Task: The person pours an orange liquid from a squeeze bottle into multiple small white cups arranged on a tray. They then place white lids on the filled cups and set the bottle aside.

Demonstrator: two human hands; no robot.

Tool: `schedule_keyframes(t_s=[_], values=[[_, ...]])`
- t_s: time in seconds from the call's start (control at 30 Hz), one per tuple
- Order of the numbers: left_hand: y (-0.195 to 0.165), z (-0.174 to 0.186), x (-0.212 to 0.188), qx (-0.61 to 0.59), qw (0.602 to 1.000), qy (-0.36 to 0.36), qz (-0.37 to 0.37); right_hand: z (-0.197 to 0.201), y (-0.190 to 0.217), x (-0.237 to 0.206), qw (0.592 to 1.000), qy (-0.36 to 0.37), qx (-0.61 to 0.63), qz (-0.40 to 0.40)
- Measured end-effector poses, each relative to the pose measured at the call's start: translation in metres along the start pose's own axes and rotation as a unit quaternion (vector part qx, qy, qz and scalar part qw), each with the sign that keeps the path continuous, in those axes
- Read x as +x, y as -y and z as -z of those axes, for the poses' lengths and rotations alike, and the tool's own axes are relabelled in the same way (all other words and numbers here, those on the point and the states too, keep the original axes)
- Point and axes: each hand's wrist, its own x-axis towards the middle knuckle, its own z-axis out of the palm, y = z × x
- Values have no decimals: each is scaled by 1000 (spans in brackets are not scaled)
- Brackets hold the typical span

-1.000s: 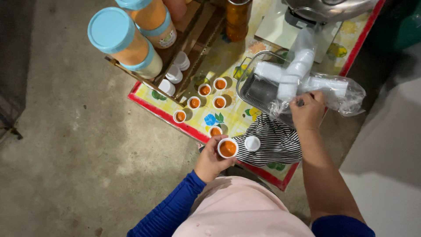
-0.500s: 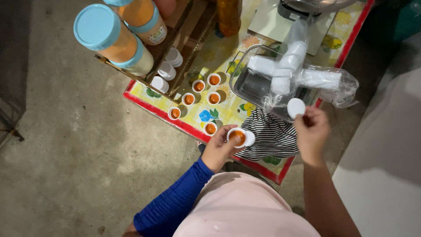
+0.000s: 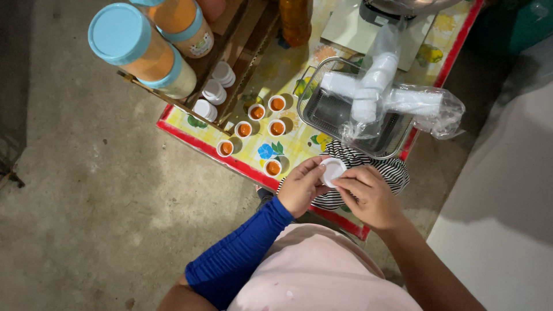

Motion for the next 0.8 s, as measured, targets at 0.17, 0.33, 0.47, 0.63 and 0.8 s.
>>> schedule_keyframes(t_s=[0.17, 0.33, 0.47, 0.63, 0.8], values=[[2, 4, 1, -9, 1000, 5, -9, -6, 1, 1, 998, -38, 31, 29], [-1, 4, -6, 22, 998, -42, -28, -36, -10, 10, 917, -37, 286, -278], [-4, 7, -5, 109, 987, -51, -102, -64, -20, 19, 857, 16, 313, -409], [-16, 28, -7, 106, 985, -107, -78, -86, -27, 29, 863, 6, 323, -388], [-27, 51, -4, 141, 980, -126, -68, -106, -32, 47, 850, 3, 362, -384]])
